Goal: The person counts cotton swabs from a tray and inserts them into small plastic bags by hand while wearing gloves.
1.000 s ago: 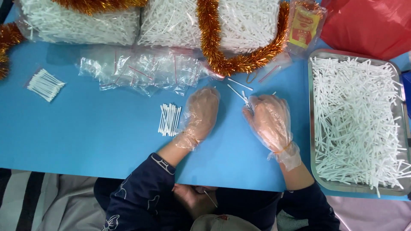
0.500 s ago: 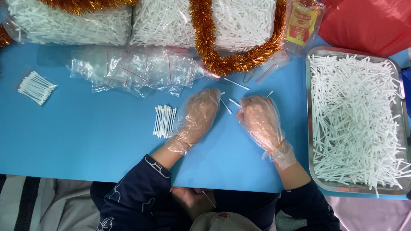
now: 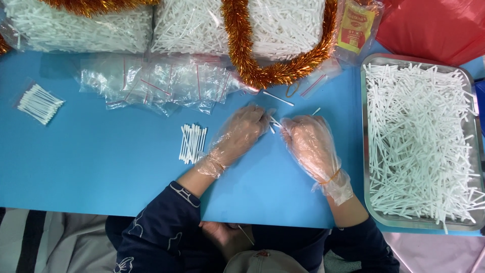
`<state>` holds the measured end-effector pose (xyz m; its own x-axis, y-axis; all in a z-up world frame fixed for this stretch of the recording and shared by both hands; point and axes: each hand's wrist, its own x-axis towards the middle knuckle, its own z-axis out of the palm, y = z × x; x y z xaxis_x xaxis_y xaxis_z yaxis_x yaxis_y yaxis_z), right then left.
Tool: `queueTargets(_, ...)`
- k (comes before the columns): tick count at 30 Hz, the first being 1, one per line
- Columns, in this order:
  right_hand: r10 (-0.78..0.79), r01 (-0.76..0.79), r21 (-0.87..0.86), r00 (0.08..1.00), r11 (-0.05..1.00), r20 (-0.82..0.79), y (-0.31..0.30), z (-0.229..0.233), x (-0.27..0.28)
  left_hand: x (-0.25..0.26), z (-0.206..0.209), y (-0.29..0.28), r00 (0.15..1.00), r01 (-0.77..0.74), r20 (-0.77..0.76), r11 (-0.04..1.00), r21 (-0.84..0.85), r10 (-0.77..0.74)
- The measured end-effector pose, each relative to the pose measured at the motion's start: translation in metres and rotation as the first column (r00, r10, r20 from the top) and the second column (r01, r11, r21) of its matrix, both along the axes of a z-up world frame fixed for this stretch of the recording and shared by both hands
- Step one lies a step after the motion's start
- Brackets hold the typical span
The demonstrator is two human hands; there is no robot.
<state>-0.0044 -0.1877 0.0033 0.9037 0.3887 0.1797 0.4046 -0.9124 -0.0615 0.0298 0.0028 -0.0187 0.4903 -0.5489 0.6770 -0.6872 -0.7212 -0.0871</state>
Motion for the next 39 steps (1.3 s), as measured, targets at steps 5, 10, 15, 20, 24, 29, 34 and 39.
queueTargets(5, 0.037, -0.031, -0.054, 0.992, 0.998, 0.122, 0.004, -0.009, 0.000, 0.000, 0.011, -0.003, 0.991, -0.033, 0.128, 0.999, 0.018, 0.030)
queueTargets(10, 0.018, -0.014, -0.038, 0.994, 0.999, 0.105, -0.005, -0.010, 0.005, -0.011, 0.032, 0.002, 0.998, -0.002, 0.067, 0.997, 0.082, -0.003)
queueTargets(15, -0.044, 0.047, -0.047, 0.998, 0.998, 0.052, -0.009, -0.002, 0.006, -0.017, 0.028, 0.006, 0.999, 0.023, -0.037, 0.996, 0.083, -0.020)
queueTargets(20, -0.008, 0.013, -0.056, 0.995, 0.998, 0.101, -0.002, -0.012, 0.004, -0.014, 0.018, 0.004, 0.999, 0.021, -0.037, 0.994, 0.111, -0.017)
queueTargets(24, 0.029, -0.008, -0.101, 0.978, 0.995, 0.205, -0.001, -0.025, 0.009, -0.017, 0.024, 0.002, 1.000, -0.017, -0.021, 0.988, 0.153, 0.021)
queueTargets(29, -0.002, -0.003, 0.066, 0.997, 0.998, 0.081, -0.010, 0.008, 0.010, -0.012, 0.015, 0.001, 0.999, -0.040, -0.002, 0.974, 0.222, 0.041)
queueTargets(34, -0.089, 0.194, 0.766, 0.980, 0.613, -0.177, -0.010, 0.028, -0.004, -0.012, 0.001, -0.001, 0.969, -0.036, -0.232, 0.981, 0.190, 0.080)
queueTargets(39, -0.009, 0.297, 0.856, 0.946, 0.423, -0.324, -0.012, 0.027, -0.001, -0.008, -0.021, -0.009, 0.920, -0.091, -0.346, 0.960, 0.265, 0.182)
